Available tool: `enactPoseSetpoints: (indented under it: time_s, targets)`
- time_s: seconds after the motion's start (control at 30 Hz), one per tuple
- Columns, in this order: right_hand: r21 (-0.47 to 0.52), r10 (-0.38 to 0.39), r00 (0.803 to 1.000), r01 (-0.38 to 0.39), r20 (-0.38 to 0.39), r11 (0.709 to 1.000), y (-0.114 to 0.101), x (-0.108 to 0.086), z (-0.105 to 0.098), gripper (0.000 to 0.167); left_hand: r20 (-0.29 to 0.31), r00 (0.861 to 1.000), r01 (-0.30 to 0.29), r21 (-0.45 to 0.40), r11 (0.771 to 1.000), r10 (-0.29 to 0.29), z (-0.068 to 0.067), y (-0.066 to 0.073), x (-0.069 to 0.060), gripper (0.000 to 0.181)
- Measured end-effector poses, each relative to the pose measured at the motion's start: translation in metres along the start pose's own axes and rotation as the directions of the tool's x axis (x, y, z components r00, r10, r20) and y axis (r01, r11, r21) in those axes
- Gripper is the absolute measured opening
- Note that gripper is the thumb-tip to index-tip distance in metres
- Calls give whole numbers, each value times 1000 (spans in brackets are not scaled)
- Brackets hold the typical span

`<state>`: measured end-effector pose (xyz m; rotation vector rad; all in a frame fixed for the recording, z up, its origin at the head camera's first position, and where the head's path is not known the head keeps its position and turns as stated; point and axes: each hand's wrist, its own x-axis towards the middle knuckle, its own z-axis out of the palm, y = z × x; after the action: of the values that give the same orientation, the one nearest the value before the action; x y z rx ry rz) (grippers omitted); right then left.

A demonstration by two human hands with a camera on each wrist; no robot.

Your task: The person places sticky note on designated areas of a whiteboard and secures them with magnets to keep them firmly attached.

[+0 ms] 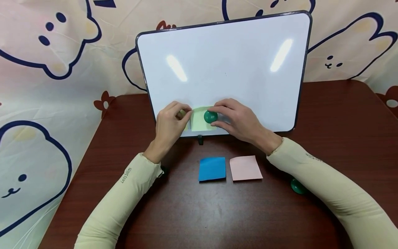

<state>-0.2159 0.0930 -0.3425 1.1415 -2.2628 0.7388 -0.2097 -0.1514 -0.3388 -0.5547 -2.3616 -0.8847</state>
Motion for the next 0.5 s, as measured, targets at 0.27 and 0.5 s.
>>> enactPoseSetpoints:
  time_s: [0.27, 0.5]
  targets:
    - [6, 14, 1000, -14, 0, 1000, 1, 3, 4, 46, 13, 1000, 12, 2, 1000, -12, 0, 1, 1, 9]
    - [6, 11, 1000, -11, -18, 1000, 0, 6, 6, 45, 10, 1000, 11, -1, 1000, -11, 0, 1, 0, 9]
